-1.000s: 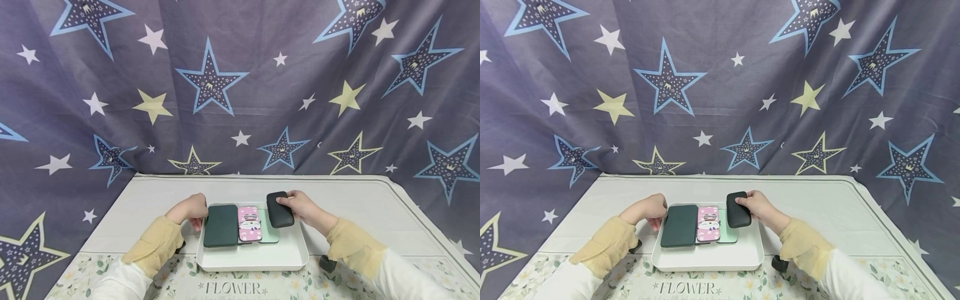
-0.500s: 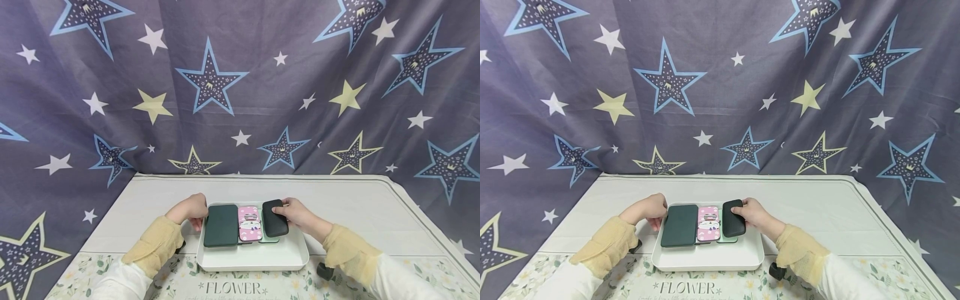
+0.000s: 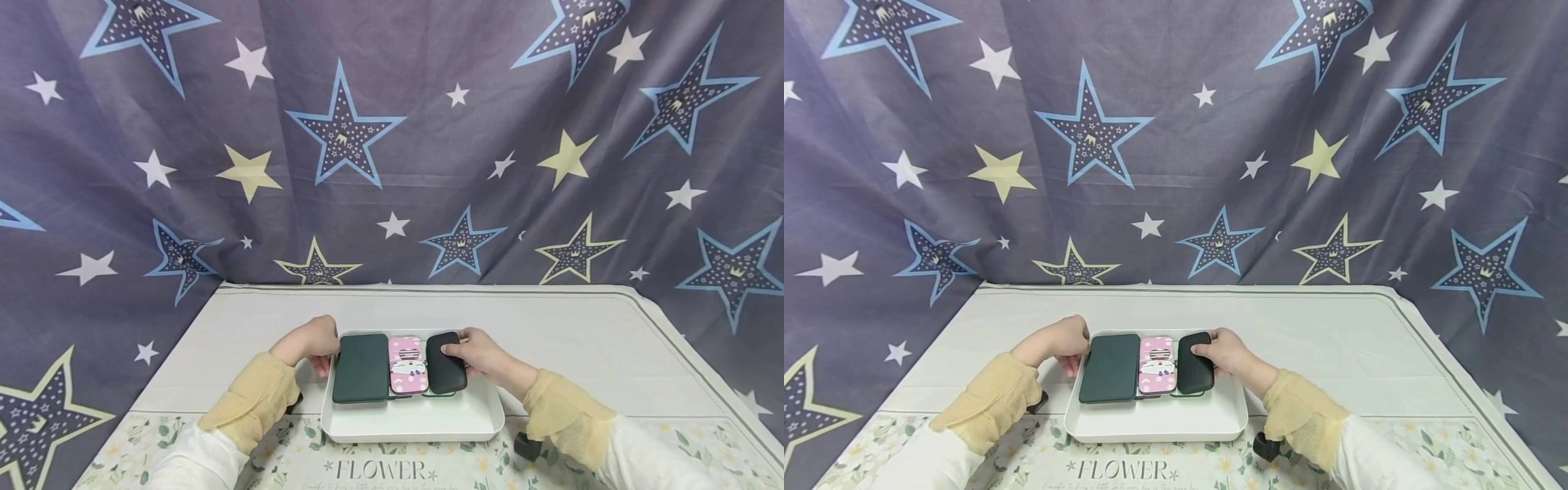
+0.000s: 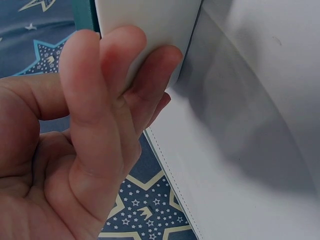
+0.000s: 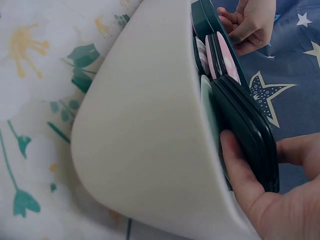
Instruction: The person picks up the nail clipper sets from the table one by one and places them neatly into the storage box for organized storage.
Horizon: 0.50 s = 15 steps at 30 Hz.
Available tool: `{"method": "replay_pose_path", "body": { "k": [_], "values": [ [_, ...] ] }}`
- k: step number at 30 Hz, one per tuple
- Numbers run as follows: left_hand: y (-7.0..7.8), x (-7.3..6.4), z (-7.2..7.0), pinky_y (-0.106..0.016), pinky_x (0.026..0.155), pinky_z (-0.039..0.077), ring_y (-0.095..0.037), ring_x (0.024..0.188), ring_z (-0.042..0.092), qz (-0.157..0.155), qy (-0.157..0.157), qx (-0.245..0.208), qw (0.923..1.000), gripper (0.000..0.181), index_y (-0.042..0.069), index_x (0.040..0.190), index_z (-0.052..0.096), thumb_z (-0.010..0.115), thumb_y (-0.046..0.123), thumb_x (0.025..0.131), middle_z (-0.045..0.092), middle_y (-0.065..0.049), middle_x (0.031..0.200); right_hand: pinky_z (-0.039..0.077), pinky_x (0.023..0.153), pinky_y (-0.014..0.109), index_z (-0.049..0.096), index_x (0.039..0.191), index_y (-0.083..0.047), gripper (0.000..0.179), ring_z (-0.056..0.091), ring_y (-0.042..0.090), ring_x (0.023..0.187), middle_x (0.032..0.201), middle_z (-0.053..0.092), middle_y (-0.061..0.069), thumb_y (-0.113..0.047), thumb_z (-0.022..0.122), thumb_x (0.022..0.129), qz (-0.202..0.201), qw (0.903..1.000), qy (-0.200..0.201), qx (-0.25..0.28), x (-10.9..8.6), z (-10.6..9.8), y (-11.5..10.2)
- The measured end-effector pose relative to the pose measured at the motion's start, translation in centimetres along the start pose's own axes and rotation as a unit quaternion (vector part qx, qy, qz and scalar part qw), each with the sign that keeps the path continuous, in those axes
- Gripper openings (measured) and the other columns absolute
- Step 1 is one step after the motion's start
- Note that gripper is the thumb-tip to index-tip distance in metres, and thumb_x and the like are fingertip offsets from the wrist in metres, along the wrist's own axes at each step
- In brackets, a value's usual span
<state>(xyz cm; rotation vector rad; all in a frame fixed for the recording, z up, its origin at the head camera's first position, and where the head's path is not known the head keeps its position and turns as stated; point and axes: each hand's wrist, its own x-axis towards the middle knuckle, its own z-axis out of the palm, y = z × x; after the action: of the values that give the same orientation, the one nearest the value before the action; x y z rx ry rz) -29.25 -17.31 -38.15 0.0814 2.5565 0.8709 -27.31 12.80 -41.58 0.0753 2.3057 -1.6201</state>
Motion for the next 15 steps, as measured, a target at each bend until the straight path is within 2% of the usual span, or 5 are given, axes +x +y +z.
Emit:
{"method": "replay_pose_path", "body": {
  "k": [9,12,15],
  "values": [
    [-0.04,-0.03,-0.03,-0.03,0.042,0.057,-0.015,0.035,0.055,0.001,0.002,-0.001,1.0,0.012,-0.005,0.078,0.056,0.045,-0.005,0.083,0.059,-0.013,0.05,0.062,0.064,0.035,0.043,0.118,0.011,0.041,0.067,0.021,0.076,0.097,0.063,0.022,-0.012,0.061,0.089,-0.01,0.9998,0.009,-0.013,-0.06,0.16,0.13],
    [-0.1,0.03,-0.01,-0.03,0.042,0.057,-0.015,0.035,0.056,0.001,0.001,0.001,1.0,0.012,-0.005,0.079,0.056,0.046,-0.005,0.084,0.059,-0.012,0.049,0.061,0.06,0.034,0.045,0.121,0.011,0.045,0.065,0.02,0.074,0.096,0.061,0.02,-0.015,0.062,0.089,-0.018,0.9967,0.019,-0.077,-0.19,0.17,0.03],
    [-0.09,0.06,0.01,-0.03,0.042,0.057,-0.015,0.035,0.056,-0.002,0.001,-0.001,1.0,0.011,-0.006,0.08,0.056,0.046,-0.005,0.084,0.058,-0.012,0.049,0.059,0.053,0.031,0.047,0.124,0.011,0.051,0.063,0.019,0.068,0.095,0.06,0.018,-0.021,0.064,0.088,-0.032,0.9838,0.037,-0.172,-0.33,0.11,-0.18]
  ]
}}
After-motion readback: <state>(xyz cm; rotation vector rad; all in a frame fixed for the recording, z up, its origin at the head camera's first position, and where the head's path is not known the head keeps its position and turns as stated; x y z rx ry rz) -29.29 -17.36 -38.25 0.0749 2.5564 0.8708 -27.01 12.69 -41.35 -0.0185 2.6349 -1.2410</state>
